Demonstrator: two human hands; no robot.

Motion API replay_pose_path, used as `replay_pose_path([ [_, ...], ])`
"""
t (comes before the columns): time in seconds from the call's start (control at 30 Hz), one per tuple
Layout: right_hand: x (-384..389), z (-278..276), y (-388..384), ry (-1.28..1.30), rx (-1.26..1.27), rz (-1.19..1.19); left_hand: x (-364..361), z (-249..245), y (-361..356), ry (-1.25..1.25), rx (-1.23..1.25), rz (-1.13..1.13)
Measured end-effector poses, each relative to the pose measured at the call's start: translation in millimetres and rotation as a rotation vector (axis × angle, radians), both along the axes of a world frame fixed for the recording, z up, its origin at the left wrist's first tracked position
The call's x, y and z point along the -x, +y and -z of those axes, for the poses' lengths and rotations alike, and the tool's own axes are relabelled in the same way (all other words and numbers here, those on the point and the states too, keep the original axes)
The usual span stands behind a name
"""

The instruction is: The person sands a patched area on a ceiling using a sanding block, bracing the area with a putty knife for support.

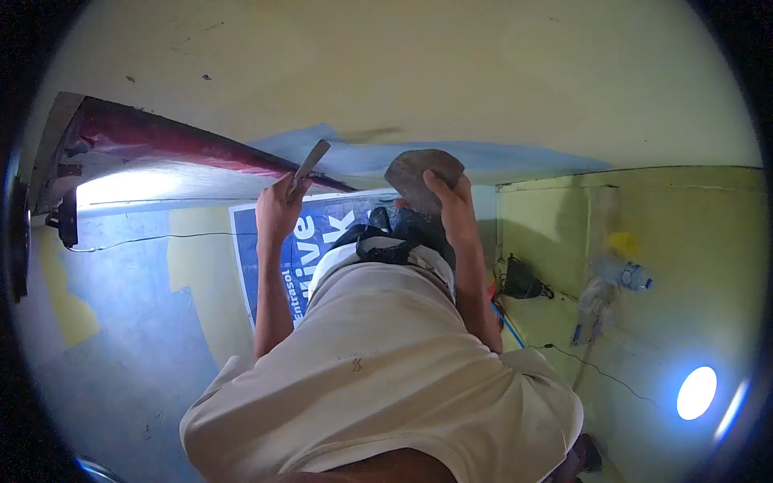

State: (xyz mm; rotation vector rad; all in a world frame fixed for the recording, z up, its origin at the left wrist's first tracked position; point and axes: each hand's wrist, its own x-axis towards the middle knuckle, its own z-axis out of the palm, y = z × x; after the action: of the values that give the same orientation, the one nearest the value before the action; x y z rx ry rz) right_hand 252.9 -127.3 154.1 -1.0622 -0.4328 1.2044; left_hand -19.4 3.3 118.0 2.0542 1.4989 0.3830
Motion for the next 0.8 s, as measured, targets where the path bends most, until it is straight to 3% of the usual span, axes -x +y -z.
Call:
replay_pose_path([
  [0.37, -5.8, 3.4, 1.2, 0.001, 0.006, -0.043, -22.5, -0.2, -5.2, 0.126, -0.011, 0.025],
  [0.5, -5.6, 4.6, 0.0, -0.007, 0.023, -0.037, -16.9, 5.6, -7.3, -0.005, -0.027, -0.011],
  [0.6, -4.6, 7.7, -3.3, 0.004, 0.042, -0.029, -31.8, 16.5, -7.5, 0.013, -0.055, 0.077],
  [0.77, -6.5, 7.2, -4.5, 0.037, 0.038, -0.038, -26.3, 18.6, -3.2, 0.018, -0.005, 0.011],
  [0.8, -7.2, 18.7, -4.5, -0.098, 0.082, -0.016, -23.4, 19.8, -2.4, -0.015, 0.004, 0.033],
])
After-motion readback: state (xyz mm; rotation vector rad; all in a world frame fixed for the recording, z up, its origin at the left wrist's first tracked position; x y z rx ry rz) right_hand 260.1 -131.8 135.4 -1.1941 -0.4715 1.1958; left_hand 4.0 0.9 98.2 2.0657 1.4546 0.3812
